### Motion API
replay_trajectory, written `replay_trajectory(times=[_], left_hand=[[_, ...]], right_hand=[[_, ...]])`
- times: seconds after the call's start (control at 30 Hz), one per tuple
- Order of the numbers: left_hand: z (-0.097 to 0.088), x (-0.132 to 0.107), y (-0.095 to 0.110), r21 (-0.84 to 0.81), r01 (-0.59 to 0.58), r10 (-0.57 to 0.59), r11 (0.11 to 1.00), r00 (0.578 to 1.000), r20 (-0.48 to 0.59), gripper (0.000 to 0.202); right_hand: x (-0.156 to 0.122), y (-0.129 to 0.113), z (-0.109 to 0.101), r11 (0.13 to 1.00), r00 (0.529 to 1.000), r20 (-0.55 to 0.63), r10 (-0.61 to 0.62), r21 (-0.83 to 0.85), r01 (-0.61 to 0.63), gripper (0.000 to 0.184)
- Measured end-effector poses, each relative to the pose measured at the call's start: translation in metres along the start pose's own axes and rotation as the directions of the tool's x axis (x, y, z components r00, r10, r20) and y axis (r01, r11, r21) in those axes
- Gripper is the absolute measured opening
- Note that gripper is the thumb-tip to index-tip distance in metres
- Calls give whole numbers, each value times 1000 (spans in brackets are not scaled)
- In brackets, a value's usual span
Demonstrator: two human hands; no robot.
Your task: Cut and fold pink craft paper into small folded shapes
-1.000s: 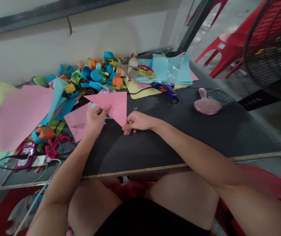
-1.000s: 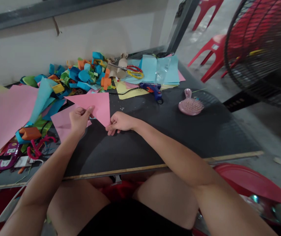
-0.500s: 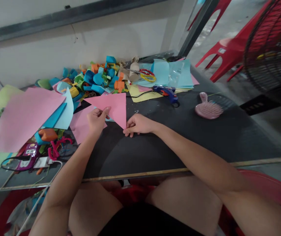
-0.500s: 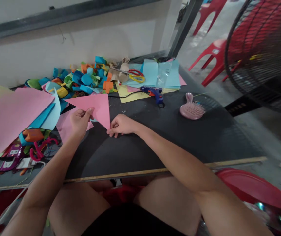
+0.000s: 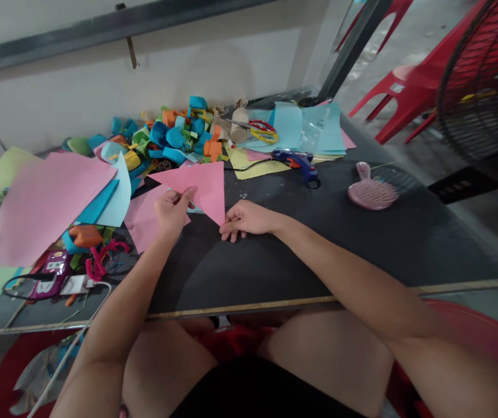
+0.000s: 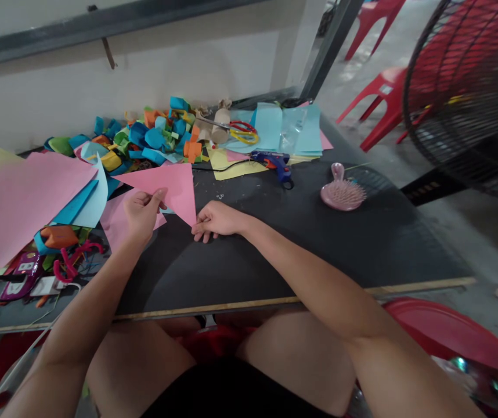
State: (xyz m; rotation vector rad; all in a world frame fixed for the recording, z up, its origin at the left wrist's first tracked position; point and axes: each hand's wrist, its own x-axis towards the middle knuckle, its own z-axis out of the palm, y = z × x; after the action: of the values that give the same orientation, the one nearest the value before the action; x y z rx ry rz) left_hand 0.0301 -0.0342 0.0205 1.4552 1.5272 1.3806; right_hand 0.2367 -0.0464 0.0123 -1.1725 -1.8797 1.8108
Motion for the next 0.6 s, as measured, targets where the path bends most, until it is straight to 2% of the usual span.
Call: replay_trajectory(times=[0.17,0.37,0.5,0.6], left_hand=[[0,-4,5,17,-23,24,1000,1000,-13,37],[-1,-1,5,-14,-52,52,999,998,-31,33],[-4,4,2,-19,-43,42,999,997,-67,34],[-4,3,2,-22,-40,38,999,997,-62,34]], right_hand=[[-1,-1,-4,1000,999,34,-2,23,1,33],[-11,-4,-21,1000,997,78,-15,3,15,40],[-11,-4,-24,991,994,-70,-81,99,88,51],[-8,-4,-16,986,977,-175,-121,89,138,50]])
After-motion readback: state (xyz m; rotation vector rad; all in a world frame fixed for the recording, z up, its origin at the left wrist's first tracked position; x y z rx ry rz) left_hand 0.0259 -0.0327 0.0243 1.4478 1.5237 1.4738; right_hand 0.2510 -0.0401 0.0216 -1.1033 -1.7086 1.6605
